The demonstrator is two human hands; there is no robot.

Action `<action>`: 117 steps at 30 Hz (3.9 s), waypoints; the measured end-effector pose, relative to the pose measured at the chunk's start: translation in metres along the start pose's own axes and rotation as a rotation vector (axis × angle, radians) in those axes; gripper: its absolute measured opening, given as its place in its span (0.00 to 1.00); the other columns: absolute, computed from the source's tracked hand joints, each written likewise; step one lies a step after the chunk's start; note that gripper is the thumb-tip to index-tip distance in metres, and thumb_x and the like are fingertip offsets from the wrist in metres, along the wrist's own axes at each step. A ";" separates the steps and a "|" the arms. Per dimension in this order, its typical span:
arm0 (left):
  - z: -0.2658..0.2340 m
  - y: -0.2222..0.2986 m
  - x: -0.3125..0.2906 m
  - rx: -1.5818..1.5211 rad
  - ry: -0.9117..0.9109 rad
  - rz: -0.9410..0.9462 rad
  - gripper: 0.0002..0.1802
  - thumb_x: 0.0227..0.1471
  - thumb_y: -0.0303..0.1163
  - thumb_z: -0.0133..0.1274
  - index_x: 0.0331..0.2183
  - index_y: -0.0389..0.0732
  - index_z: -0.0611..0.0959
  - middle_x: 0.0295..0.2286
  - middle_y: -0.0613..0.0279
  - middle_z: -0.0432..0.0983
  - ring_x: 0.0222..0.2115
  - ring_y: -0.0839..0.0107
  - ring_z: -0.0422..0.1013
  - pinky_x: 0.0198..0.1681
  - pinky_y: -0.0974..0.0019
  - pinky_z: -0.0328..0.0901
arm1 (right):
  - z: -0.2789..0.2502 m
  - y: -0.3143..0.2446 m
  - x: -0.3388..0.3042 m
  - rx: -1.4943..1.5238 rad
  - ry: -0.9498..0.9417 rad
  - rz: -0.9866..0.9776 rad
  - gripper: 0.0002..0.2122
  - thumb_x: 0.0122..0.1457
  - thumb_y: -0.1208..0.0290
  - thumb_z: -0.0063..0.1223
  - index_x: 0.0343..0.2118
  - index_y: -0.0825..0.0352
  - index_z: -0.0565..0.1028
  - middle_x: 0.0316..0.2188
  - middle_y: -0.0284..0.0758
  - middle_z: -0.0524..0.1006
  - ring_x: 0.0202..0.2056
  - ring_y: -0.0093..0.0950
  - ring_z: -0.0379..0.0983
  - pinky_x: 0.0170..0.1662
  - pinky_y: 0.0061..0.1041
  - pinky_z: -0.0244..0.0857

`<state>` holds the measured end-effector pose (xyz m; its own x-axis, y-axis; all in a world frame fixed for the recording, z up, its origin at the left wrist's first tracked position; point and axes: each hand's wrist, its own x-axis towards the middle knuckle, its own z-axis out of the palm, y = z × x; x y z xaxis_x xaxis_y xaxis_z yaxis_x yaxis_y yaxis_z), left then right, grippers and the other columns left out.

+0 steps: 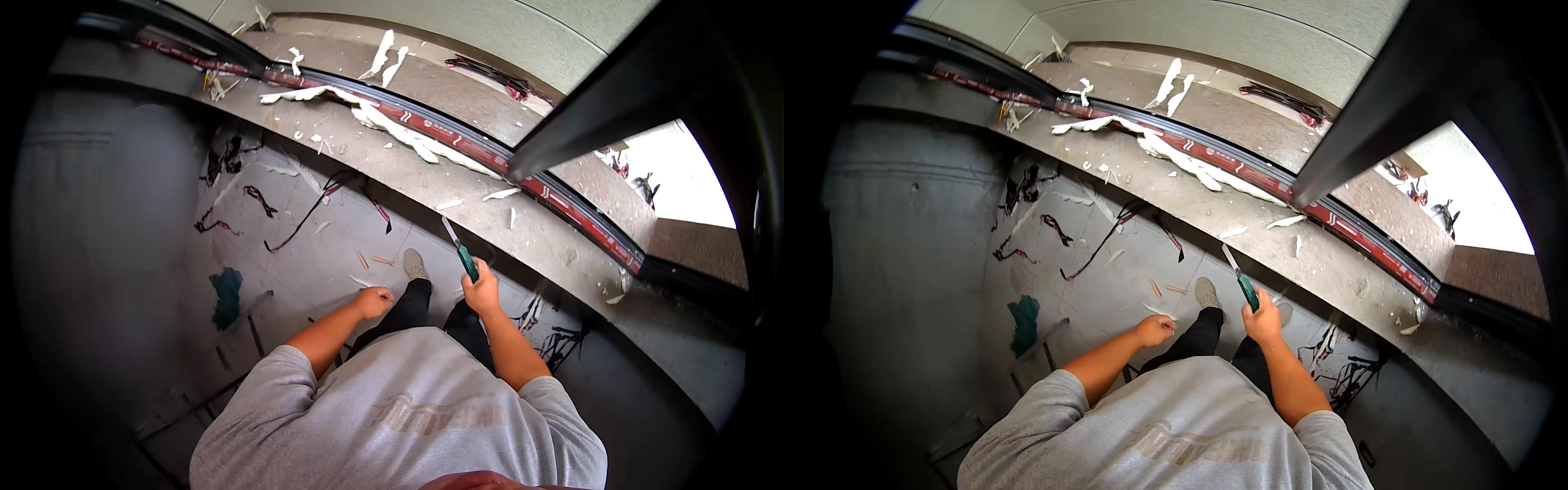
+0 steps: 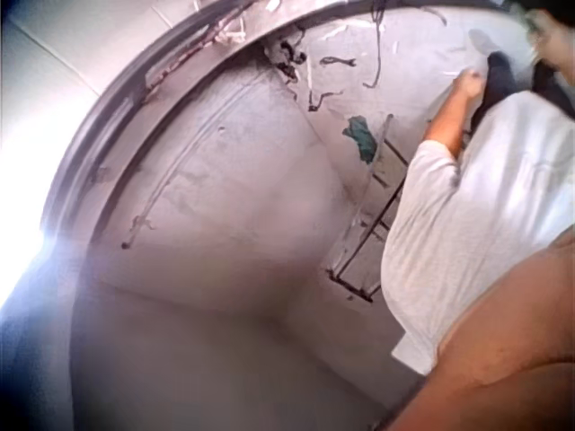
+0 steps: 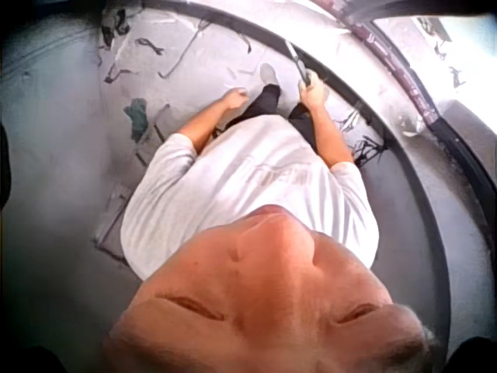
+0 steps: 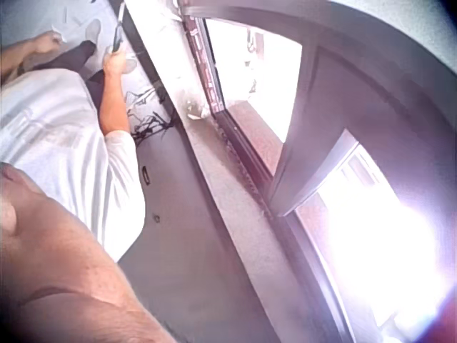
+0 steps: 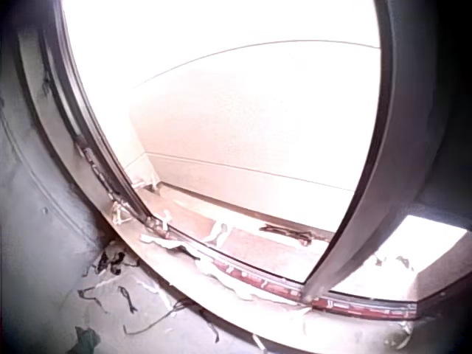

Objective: The person uses a utility knife to scrape and remove excess white sealant from the window sill and frame. They work along the bottom and side edges of the window, cutting away the sealant and discarding the pieces onto the floor.

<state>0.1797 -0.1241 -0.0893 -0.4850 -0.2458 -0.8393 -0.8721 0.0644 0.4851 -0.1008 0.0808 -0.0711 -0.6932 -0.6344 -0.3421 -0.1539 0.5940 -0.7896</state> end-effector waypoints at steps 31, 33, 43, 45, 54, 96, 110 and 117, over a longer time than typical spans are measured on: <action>0.005 -0.236 -0.017 -0.854 0.296 -0.224 0.09 0.51 0.33 0.56 0.31 0.37 0.83 0.23 0.63 0.78 0.25 0.73 0.73 0.31 0.66 0.67 | 0.206 -0.332 0.378 -0.259 -0.518 -0.091 0.14 0.60 0.65 0.52 0.44 0.69 0.78 0.24 0.36 0.79 0.20 0.25 0.73 0.25 0.25 0.67; 0.012 -0.234 -0.014 -0.857 0.305 -0.234 0.09 0.51 0.34 0.56 0.28 0.39 0.83 0.21 0.64 0.77 0.23 0.73 0.73 0.30 0.66 0.67 | 0.209 -0.322 0.396 -0.582 -0.314 -0.330 0.16 0.60 0.62 0.50 0.47 0.66 0.78 0.32 0.47 0.81 0.31 0.40 0.79 0.38 0.37 0.72; 0.029 -0.257 0.006 -0.885 0.301 -0.206 0.07 0.50 0.30 0.55 0.31 0.37 0.82 0.23 0.63 0.76 0.24 0.72 0.71 0.29 0.66 0.66 | 0.215 -0.302 0.398 -1.190 -0.289 -0.391 0.29 0.61 0.69 0.40 0.66 0.39 0.58 0.44 0.48 0.79 0.45 0.44 0.78 0.49 0.42 0.70; 0.032 -0.260 0.010 -0.911 0.321 -0.173 0.06 0.50 0.27 0.55 0.33 0.37 0.82 0.23 0.64 0.75 0.24 0.75 0.70 0.28 0.68 0.64 | 0.215 -0.301 0.392 -1.192 -0.278 -0.358 0.30 0.61 0.70 0.41 0.67 0.39 0.57 0.45 0.47 0.79 0.45 0.43 0.78 0.50 0.41 0.70; 0.010 -0.217 -0.015 -0.993 0.333 -0.198 0.08 0.48 0.28 0.55 0.32 0.37 0.83 0.24 0.65 0.77 0.25 0.75 0.71 0.31 0.69 0.66 | 0.151 -0.230 0.352 -1.151 -0.280 -0.234 0.30 0.63 0.68 0.41 0.67 0.36 0.54 0.46 0.49 0.78 0.44 0.43 0.78 0.50 0.42 0.70; 0.054 -0.097 -0.016 -0.482 0.416 -0.097 0.11 0.49 0.32 0.56 0.34 0.36 0.84 0.26 0.58 0.81 0.28 0.68 0.76 0.34 0.64 0.70 | -0.102 -0.043 0.094 -0.598 0.013 -0.223 0.18 0.64 0.61 0.49 0.55 0.59 0.73 0.41 0.48 0.76 0.42 0.50 0.74 0.44 0.45 0.68; -0.143 -0.205 -0.008 -0.600 0.488 -0.142 0.09 0.47 0.32 0.57 0.32 0.39 0.84 0.27 0.59 0.80 0.29 0.69 0.75 0.35 0.64 0.69 | 0.314 -0.267 0.325 -0.365 -0.010 -0.031 0.28 0.63 0.61 0.46 0.66 0.57 0.58 0.37 0.55 0.77 0.39 0.53 0.75 0.46 0.47 0.68; -0.142 -0.230 -0.020 -0.663 0.364 -0.321 0.07 0.51 0.30 0.56 0.31 0.37 0.83 0.25 0.61 0.78 0.28 0.72 0.74 0.34 0.65 0.68 | 0.346 -0.258 0.333 -0.438 -0.053 0.111 0.28 0.64 0.60 0.42 0.68 0.40 0.55 0.40 0.54 0.76 0.40 0.51 0.76 0.46 0.46 0.69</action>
<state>0.3992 -0.2718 -0.1490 -0.0670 -0.4607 -0.8850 -0.6896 -0.6196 0.3747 -0.0479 -0.4550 -0.1573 -0.6871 -0.5727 -0.4472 -0.3718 0.8059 -0.4608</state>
